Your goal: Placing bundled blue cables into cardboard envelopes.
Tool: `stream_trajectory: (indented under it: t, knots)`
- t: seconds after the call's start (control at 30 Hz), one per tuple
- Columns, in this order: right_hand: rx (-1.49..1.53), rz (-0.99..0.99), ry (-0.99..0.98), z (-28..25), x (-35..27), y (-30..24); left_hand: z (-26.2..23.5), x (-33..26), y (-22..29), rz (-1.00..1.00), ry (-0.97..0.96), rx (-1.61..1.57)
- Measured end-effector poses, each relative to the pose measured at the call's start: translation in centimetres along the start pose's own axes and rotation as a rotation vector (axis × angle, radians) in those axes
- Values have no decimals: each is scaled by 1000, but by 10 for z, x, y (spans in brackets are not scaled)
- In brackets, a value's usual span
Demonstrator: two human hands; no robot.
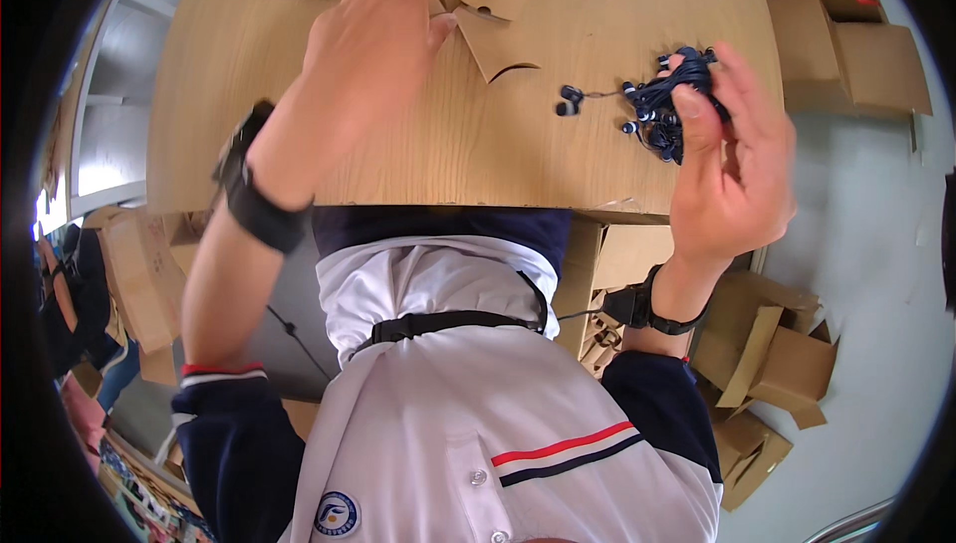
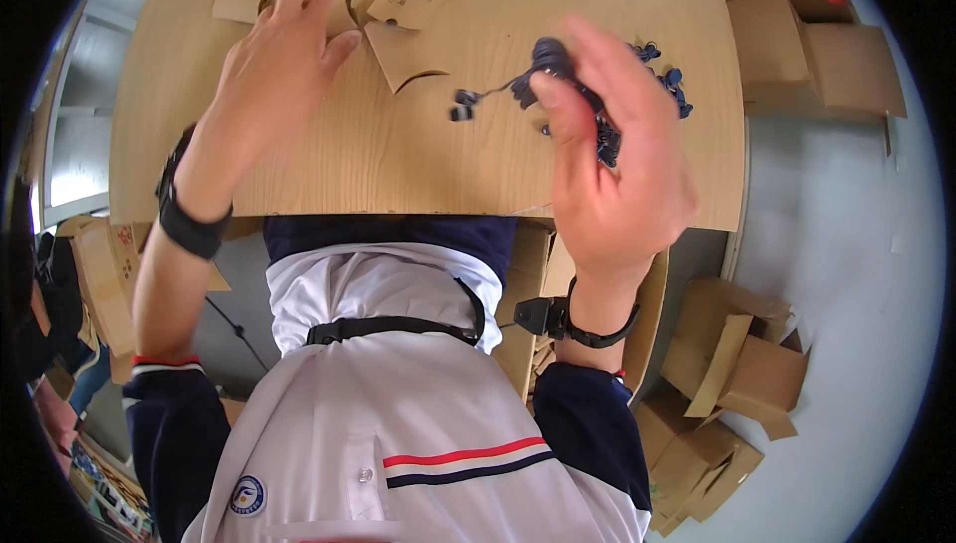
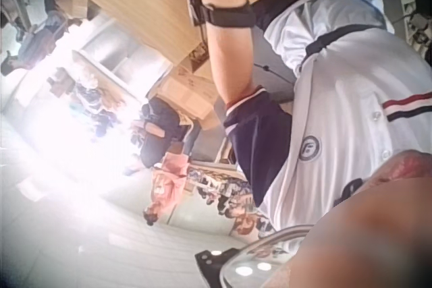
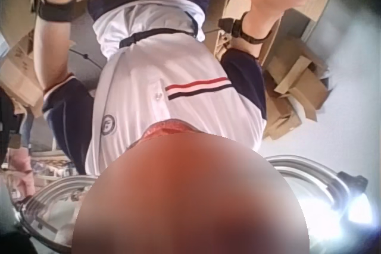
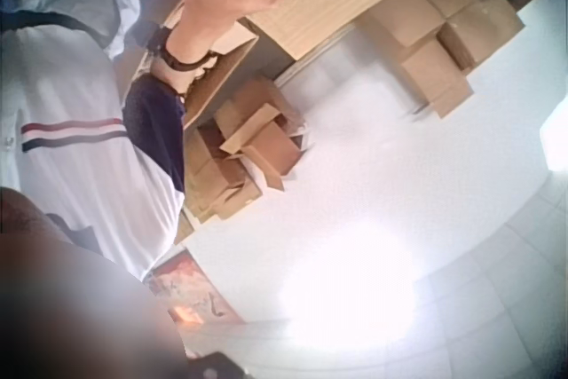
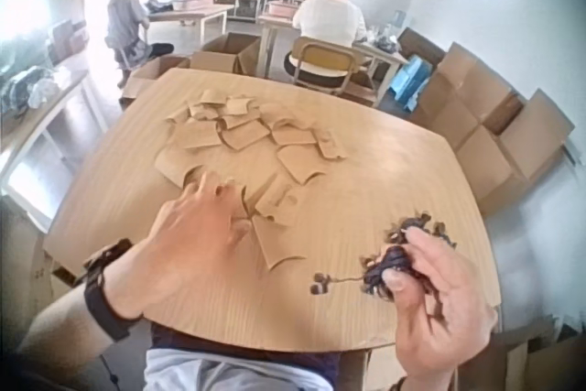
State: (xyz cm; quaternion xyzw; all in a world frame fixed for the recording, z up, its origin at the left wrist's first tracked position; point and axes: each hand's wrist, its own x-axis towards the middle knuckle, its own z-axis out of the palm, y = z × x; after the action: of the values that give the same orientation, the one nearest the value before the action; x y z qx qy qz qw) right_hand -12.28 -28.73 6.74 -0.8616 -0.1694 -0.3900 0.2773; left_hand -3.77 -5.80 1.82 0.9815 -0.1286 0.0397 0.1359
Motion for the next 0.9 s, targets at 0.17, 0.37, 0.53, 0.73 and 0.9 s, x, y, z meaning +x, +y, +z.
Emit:
stream_trajectory:
  t: [0.17, 0.37, 0.53, 0.73, 0.9]
  knots:
    - [70, 85, -11, -1, 12, -11, 11, -9, -20, 147, 19, 53]
    - [209, -217, 69, -1, 22, 1, 25, -43, -53, 164, 223, 131]
    - [358, -332, 156, -16, 33, 18, -7, -42, -48, -112, 46, -231]
    - [356, -670, 82, -22, 66, 24, -18, -76, 32, 192, -244, -1135]
    - [659, -560, -125, -13, 62, 36, 5, -81, 87, 335, -274, -1276]
